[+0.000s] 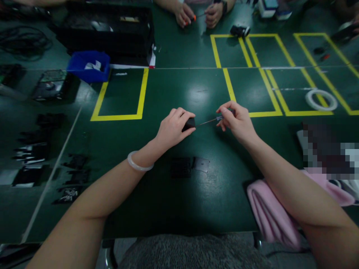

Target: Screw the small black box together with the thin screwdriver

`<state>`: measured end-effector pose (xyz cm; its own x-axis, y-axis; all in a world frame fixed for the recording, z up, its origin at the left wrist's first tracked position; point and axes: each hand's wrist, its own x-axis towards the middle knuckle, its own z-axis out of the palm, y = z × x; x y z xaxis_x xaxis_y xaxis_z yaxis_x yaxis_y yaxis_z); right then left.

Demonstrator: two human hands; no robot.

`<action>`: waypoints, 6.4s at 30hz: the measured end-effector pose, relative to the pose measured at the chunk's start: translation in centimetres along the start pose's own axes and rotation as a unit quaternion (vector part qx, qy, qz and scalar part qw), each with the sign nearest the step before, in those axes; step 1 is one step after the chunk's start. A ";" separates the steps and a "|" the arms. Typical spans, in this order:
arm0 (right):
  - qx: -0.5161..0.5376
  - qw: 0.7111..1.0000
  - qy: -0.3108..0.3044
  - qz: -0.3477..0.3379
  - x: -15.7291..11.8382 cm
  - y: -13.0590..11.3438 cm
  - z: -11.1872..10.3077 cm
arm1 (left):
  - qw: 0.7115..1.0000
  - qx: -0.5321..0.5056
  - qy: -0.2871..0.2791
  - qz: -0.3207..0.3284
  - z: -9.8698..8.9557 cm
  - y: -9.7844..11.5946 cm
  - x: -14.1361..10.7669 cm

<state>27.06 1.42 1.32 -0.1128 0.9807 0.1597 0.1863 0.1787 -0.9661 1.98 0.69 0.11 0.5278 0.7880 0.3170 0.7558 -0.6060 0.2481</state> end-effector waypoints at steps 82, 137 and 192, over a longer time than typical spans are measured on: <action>0.016 1.000 -0.007 0.009 0.1 -0.1 -0.1 | 1.000 0.000 0.003 0.001 0.0 0.1 0.0; 0.008 1.000 0.007 0.016 0.2 0.1 0.0 | 1.000 -0.001 0.002 0.004 0.0 0.1 0.1; 0.000 1.000 -0.004 0.013 0.1 -0.4 0.0 | 1.000 0.002 0.004 0.006 0.1 -0.1 0.0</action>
<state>26.97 1.43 1.69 -0.1154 0.9843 0.1332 0.1892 0.1535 -0.9699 1.98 0.77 0.03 0.5335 0.7799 0.3273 0.7513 -0.6147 0.2401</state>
